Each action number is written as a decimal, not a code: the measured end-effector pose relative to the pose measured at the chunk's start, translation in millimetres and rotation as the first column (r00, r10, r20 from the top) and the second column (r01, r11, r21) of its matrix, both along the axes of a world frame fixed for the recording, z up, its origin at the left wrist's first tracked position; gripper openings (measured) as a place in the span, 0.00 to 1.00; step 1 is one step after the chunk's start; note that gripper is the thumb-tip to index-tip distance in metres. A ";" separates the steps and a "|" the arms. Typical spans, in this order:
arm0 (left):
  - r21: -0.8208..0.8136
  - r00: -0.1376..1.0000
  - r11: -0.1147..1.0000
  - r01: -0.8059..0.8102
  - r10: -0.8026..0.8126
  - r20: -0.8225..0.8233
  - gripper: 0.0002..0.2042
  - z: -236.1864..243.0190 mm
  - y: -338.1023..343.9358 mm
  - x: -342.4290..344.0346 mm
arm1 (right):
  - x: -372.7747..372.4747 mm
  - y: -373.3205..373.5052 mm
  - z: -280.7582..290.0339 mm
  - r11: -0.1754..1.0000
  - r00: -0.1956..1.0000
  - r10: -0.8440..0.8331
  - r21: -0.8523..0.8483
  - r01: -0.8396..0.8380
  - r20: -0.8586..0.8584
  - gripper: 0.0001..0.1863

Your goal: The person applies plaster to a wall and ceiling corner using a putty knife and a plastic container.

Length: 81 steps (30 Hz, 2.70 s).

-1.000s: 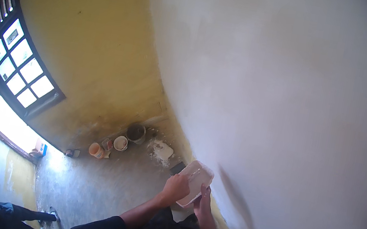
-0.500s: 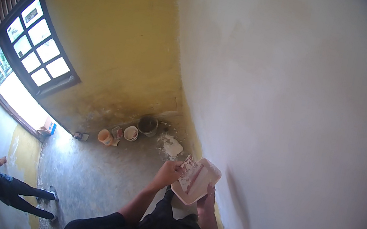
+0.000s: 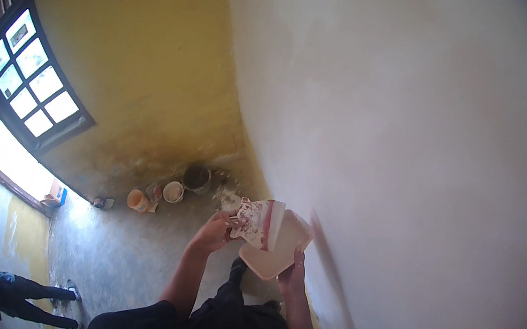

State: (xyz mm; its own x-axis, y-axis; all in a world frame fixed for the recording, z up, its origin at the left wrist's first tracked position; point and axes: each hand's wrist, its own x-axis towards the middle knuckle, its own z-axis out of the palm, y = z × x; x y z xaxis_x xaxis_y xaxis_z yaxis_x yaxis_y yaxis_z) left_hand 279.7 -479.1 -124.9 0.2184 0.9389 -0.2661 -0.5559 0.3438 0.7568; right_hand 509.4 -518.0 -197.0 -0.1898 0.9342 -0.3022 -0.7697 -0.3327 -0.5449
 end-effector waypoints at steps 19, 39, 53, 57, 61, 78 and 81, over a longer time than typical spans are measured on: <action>0.986 0.279 0.156 0.050 0.946 -0.164 0.28 152.2 173.1 117.4 | 16.7 -37.3 -13.2 0.987 0.988 -0.152 -0.057 0.150 -0.027 0.26; 0.908 0.348 0.256 -0.331 0.928 -0.135 0.10 256.5 157.2 96.2 | 17.5 -71.4 -24.7 0.971 0.979 -0.202 -0.137 0.198 -0.023 0.23; 0.887 0.366 0.357 -0.291 0.899 -0.242 0.20 167.6 112.7 89.3 | 26.8 -76.1 -15.2 0.982 0.989 -0.150 -0.114 0.147 -0.014 0.25; 0.999 0.244 0.036 -0.001 0.969 -0.035 0.32 148.8 154.5 120.0 | 23.6 -80.2 -29.0 0.984 0.991 -0.126 -0.134 0.120 -0.041 0.26; 0.983 0.391 0.065 0.172 0.911 -0.129 0.26 90.1 95.1 145.6 | 26.5 -84.1 -11.0 0.980 0.983 -0.174 -0.108 0.167 -0.057 0.26; 0.796 0.446 0.462 -0.392 0.852 -0.275 0.08 243.5 121.8 112.7 | 36.6 -93.5 -30.3 0.965 0.974 -0.221 -0.155 0.211 -0.053 0.24; 0.846 0.422 0.493 -0.204 0.824 -0.379 0.14 262.5 68.4 142.4 | 34.6 -96.4 -30.9 0.964 0.972 -0.232 -0.143 0.225 -0.031 0.24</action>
State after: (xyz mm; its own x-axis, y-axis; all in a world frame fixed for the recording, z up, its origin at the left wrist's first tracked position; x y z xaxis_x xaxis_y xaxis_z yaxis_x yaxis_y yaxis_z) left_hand 422.1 -410.7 137.6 -0.3343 0.7175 0.6111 0.3640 -0.4998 0.7859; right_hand 544.0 -614.3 -227.9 0.0068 0.9046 -0.4263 -0.8578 -0.2138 -0.4674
